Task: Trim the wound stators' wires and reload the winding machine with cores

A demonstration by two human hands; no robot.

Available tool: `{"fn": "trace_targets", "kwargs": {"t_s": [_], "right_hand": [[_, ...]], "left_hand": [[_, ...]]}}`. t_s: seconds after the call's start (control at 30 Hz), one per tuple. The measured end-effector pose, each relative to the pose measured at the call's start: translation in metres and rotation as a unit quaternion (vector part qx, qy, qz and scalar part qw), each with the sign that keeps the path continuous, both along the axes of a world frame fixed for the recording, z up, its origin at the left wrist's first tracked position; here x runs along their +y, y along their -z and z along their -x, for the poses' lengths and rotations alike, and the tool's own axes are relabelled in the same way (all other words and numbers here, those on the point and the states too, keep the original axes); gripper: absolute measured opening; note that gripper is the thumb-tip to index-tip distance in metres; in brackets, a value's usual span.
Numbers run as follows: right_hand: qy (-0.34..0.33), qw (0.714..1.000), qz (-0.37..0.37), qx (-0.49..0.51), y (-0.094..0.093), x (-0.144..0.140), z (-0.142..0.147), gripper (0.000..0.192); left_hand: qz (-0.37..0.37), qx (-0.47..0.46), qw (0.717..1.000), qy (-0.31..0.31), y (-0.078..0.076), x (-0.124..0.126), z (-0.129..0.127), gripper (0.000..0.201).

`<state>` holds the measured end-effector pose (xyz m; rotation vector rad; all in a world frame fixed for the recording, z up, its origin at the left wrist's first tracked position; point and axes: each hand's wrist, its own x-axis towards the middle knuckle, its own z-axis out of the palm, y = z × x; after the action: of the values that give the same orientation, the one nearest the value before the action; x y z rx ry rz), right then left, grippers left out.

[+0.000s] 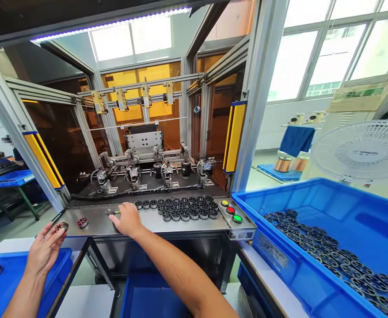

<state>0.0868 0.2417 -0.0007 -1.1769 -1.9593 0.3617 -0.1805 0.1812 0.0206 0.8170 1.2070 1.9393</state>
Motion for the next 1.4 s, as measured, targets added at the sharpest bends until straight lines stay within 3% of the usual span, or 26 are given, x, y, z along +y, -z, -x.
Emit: {"fn": "trace_targets", "kwargs": {"t_s": [0.13, 0.27, 0.33, 0.43, 0.53, 0.63, 0.73, 0.87, 0.93, 1.03, 1.2, 1.27, 1.4], "right_hand": [[-0.044, 0.995, -0.019, 0.088, 0.002, -0.05, -0.02, 0.035], [-0.091, 0.982, 0.018, 0.167, 0.005, -0.119, -0.053, 0.029], [-0.12, 0.966, 0.081, 0.216, 0.001, -0.148, -0.07, 0.023], [-0.174, 0.905, 0.229, 0.315, -0.011, -0.174, -0.089, 0.02], [-0.212, 0.853, 0.327, 0.349, -0.02, -0.185, -0.095, 0.034], [-0.209, 0.829, 0.377, 0.355, -0.021, -0.192, -0.093, 0.045], [-0.213, 0.798, 0.404, 0.393, -0.016, -0.192, -0.096, 0.043], [-0.367, 0.682, 0.459, 0.436, 0.0, -0.181, -0.122, 0.039], [-0.432, 0.65, 0.488, 0.391, 0.012, -0.177, -0.132, 0.035], [-0.388, 0.637, 0.524, 0.41, 0.029, -0.187, -0.125, 0.032], [-0.292, 0.546, 0.56, 0.551, 0.036, -0.224, -0.08, 0.043], [-0.263, 0.542, 0.562, 0.567, 0.033, -0.232, -0.072, 0.039], [-0.228, 0.563, 0.568, 0.555, 0.035, -0.239, -0.075, 0.036]], "left_hand": [[-0.018, 0.01, 1.0, -0.004, -0.013, -0.007, -0.008, 0.052], [-0.028, 0.06, 0.998, 0.005, -0.018, -0.052, -0.053, 0.062], [-0.059, 0.167, 0.983, 0.044, -0.013, -0.087, -0.091, 0.061], [-0.128, 0.265, 0.951, 0.095, 0.0, -0.132, -0.144, 0.06], [-0.154, 0.295, 0.934, 0.133, 0.013, -0.155, -0.171, 0.061], [-0.144, 0.303, 0.928, 0.164, 0.022, -0.16, -0.176, 0.064], [-0.141, 0.273, 0.932, 0.193, 0.021, -0.159, -0.178, 0.066], [-0.106, 0.193, 0.941, 0.257, 0.013, -0.163, -0.182, 0.066], [-0.098, 0.177, 0.943, 0.263, 0.011, -0.165, -0.183, 0.066], [-0.111, 0.205, 0.945, 0.231, 0.014, -0.166, -0.185, 0.069], [-0.133, 0.257, 0.936, 0.202, 0.028, -0.165, -0.19, 0.069], [-0.132, 0.262, 0.933, 0.207, 0.032, -0.166, -0.191, 0.07], [-0.124, 0.255, 0.935, 0.214, 0.034, -0.165, -0.19, 0.072]]}}
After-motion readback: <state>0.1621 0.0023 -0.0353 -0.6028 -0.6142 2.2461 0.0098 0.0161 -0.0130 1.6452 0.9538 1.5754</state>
